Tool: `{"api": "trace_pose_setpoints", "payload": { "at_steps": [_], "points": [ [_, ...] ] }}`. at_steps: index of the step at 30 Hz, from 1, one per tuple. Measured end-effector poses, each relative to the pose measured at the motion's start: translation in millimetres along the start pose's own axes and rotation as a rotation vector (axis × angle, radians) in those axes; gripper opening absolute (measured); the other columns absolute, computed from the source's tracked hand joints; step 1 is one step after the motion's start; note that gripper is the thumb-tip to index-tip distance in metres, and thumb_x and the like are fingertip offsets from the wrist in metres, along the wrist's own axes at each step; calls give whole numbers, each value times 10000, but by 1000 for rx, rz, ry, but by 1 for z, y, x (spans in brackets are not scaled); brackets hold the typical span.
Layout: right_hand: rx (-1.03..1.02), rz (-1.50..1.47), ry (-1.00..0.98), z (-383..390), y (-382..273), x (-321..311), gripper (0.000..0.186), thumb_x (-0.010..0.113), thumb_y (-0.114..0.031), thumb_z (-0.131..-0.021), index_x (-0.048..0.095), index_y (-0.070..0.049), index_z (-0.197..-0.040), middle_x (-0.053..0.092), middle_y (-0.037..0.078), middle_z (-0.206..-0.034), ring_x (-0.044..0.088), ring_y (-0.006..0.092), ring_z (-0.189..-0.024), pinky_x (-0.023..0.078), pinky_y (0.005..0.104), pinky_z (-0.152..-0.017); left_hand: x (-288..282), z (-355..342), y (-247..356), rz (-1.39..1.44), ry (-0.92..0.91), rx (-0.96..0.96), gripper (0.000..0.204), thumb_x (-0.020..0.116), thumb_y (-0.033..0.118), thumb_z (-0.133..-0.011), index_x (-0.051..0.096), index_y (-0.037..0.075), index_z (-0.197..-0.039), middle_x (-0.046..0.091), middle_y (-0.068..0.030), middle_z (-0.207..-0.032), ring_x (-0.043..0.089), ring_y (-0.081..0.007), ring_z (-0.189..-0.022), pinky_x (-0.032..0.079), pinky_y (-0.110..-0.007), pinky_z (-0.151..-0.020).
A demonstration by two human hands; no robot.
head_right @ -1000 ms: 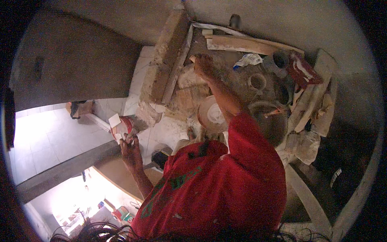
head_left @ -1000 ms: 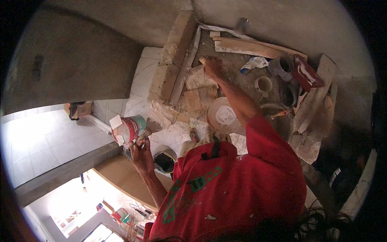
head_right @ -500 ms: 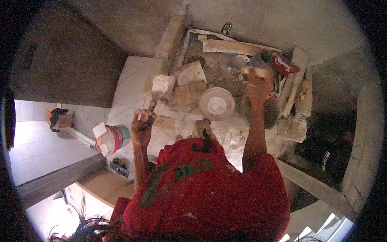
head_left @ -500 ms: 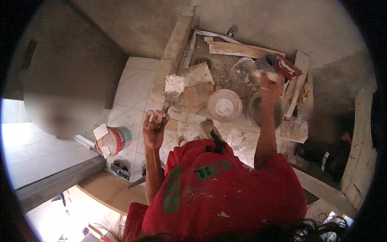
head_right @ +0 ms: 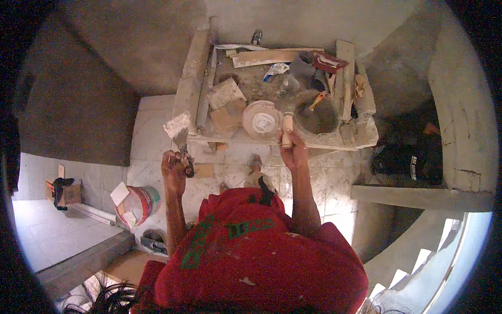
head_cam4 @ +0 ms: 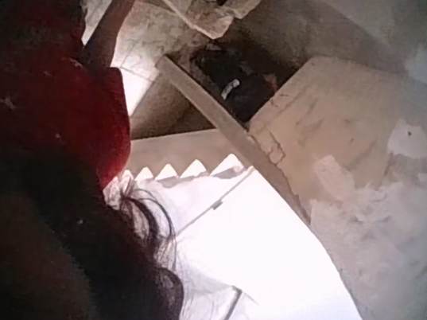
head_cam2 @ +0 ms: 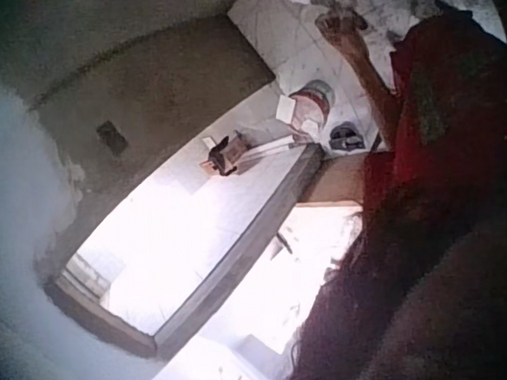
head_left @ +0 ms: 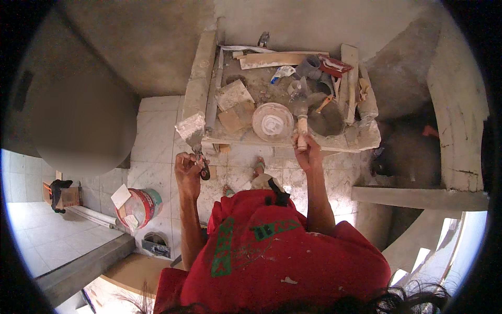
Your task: The person scoops plaster powder from a bag into a small container using a spatula, mixes it by hand with a spatula, and then applies a portion of the mixture to a gap in a concrete wall structure.
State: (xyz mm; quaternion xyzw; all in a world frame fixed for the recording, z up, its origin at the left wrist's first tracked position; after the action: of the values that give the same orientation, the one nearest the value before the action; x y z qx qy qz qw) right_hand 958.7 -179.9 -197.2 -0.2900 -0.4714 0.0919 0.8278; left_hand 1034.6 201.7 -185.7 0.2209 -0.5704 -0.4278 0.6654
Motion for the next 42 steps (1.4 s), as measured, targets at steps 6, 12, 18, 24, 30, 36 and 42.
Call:
{"api": "trace_pose_setpoints", "payload": {
  "at_steps": [6,12,18,24,30,36,42],
  "points": [
    [206,169,-276,8,22,19,525,579,-16,-794,509,-90,-1309,582,49,-978,579,169,-786,510,309,-676,-28,37,-13,-25,135,111,388,539,-165,-758,438,107,-1015,516,-30,-970,636,-211,-873,482,-293,-575],
    [165,510,-257,-48,28,40,421,609,-79,-785,550,-92,-1202,564,19,-829,507,131,-560,399,268,-443,-19,59,-19,37,355,153,383,569,-94,-822,449,48,-1157,555,-51,-934,653,-218,-823,509,-307,-603],
    [179,659,-399,-117,26,66,342,569,-201,-879,566,-36,-1179,535,6,-766,485,117,-499,398,275,-412,18,33,-45,15,509,173,382,520,-51,-832,493,-40,-1213,596,-53,-915,649,-221,-855,482,-293,-677],
    [287,670,-506,-124,40,71,344,574,-213,-887,527,-58,-1191,543,49,-764,552,145,-527,429,281,-427,21,56,-78,86,727,70,448,491,-55,-825,433,7,-1265,603,-90,-961,631,-234,-880,456,-302,-678],
    [488,826,-638,-122,35,69,337,557,-237,-908,523,-69,-1198,518,31,-687,451,117,-411,356,271,-354,62,86,-106,351,862,178,485,521,-35,-816,420,104,-1269,609,-147,-1112,604,-224,-886,450,-304,-657],
    [732,859,-677,-107,44,71,312,542,-317,-948,575,-97,-1168,450,-1,-618,388,99,-385,287,267,-334,89,92,-108,342,974,234,464,515,-63,-791,448,96,-1222,586,-109,-1100,577,-217,-819,487,-347,-635],
    [744,1007,-805,-98,56,59,361,544,-379,-953,598,-70,-1130,458,3,-600,427,102,-405,339,270,-369,85,92,-124,302,925,233,345,485,-28,-840,461,83,-1165,561,-77,-974,490,-148,-664,422,-272,-532]
  ]
}}
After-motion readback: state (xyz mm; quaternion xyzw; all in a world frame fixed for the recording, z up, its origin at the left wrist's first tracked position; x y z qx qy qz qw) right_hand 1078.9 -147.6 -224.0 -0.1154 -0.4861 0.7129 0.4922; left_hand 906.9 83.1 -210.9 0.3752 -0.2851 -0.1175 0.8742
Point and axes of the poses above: each hand's wrist, its own z-axis away from the middle knuckle, its own x-axis out of the palm, y = z × x, the point moved 4 cm from there along -z, towards the middle knuckle
